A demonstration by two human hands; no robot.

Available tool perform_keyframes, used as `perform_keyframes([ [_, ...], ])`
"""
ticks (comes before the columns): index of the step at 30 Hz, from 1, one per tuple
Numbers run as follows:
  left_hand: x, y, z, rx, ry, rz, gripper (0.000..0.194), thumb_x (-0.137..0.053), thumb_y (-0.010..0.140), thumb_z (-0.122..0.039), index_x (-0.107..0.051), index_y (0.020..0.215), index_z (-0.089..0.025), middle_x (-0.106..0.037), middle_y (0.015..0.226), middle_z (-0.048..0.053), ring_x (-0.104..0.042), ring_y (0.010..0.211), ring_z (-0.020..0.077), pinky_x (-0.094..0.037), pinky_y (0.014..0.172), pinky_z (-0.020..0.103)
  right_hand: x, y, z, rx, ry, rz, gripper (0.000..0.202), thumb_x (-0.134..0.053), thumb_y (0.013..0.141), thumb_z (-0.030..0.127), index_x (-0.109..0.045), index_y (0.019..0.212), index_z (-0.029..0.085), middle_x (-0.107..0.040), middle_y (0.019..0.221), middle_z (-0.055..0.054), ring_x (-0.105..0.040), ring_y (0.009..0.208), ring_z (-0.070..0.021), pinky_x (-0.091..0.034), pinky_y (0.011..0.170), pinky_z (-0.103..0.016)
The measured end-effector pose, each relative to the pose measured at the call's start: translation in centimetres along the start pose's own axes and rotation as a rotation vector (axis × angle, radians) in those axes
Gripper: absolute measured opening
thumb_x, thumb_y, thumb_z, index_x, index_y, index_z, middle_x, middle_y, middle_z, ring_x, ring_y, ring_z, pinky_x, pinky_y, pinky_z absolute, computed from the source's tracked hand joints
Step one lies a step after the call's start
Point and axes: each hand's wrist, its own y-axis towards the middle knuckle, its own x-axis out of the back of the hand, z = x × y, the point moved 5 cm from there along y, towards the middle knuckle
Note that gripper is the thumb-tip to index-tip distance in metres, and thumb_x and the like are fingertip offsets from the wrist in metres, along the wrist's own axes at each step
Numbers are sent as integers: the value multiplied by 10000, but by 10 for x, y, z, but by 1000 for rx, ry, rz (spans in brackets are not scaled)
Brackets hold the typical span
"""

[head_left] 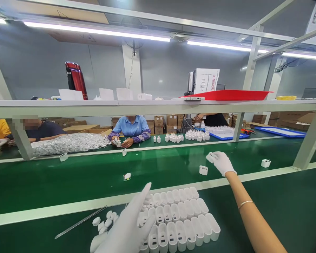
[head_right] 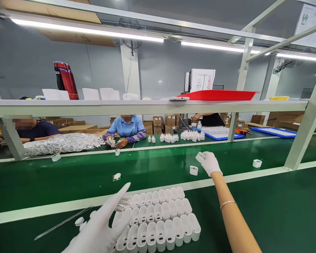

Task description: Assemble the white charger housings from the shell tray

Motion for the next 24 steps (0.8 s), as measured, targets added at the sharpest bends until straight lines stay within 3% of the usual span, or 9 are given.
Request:
perform_keyframes([
  [3, -6, 3, -2, 12, -20, 11, 629, -579, 826, -403, -458, 1442, -360, -551, 1447, 6, -458, 1381, 290, -355, 1167, 472, 9, -39, 80, 218, 149, 113, 213, -564, 970, 330, -614, 1099, 169, -663, 1099, -60, -642, 946, -174, -541, 834, -345],
  [6, -10, 4, -6, 28, -83, 58, 632, -620, 803, -390, -489, 1418, -331, -513, 1481, 21, -390, 1424, 285, -346, 1171, 436, 2, -110, 158, 497, 294, 325, 124, -632, 910, 323, -617, 987, 227, -676, 985, -5, -631, 868, -142, -529, 794, -271],
  [8, -9, 2, -9, 47, -105, 95, 576, -627, 810, -393, -541, 1372, -301, -519, 1476, 35, -401, 1412, 295, -363, 1154, 421, -2, -159, 196, 708, 379, 523, 79, -657, 854, 205, -638, 926, 232, -646, 983, -7, -609, 856, -151, -508, 774, -286],
  [9, -7, 1, -11, 52, -99, 114, 528, -636, 808, -395, -587, 1322, -286, -556, 1440, 43, -446, 1374, 301, -374, 1142, 413, -3, -176, 205, 719, 387, 593, 125, -642, 862, 196, -657, 975, 246, -640, 1017, -16, -610, 870, -157, -507, 802, -304],
  [11, -4, -3, -15, 86, -108, 192, 431, -654, 796, -394, -664, 1206, -259, -676, 1265, 52, -582, 1205, 294, -448, 1063, 386, 1, -192, 213, 737, 438, 683, 195, -662, 863, 236, -681, 1055, 263, -646, 1057, -30, -621, 919, -177, -515, 830, -320],
  [14, -2, -9, -17, 181, -201, 344, 417, -674, 753, -355, -681, 1153, -237, -730, 972, 23, -647, 949, 252, -538, 843, 332, 10, -187, 207, 738, 506, 741, 252, -657, 893, 356, -694, 1118, 247, -684, 1045, -33, -640, 1001, -194, -516, 915, -334],
  [20, -2, -20, -19, 319, 22, 371, 408, -681, 711, -405, -695, 1111, -325, -681, 1083, 17, -557, 1069, 312, -410, 992, 496, 7, -175, 195, 709, 570, 801, 340, -594, 960, 411, -632, 1181, 155, -679, 1115, -74, -671, 951, -191, -569, 848, -397],
  [24, -2, -25, -27, 400, 45, 351, 449, -656, 693, -409, -681, 1139, -363, -673, 1131, 14, -526, 1108, 350, -419, 968, 503, -1, -179, 192, 693, 584, 807, 303, -579, 974, 389, -628, 1178, 170, -663, 1150, -76, -663, 954, -183, -570, 840, -385],
])
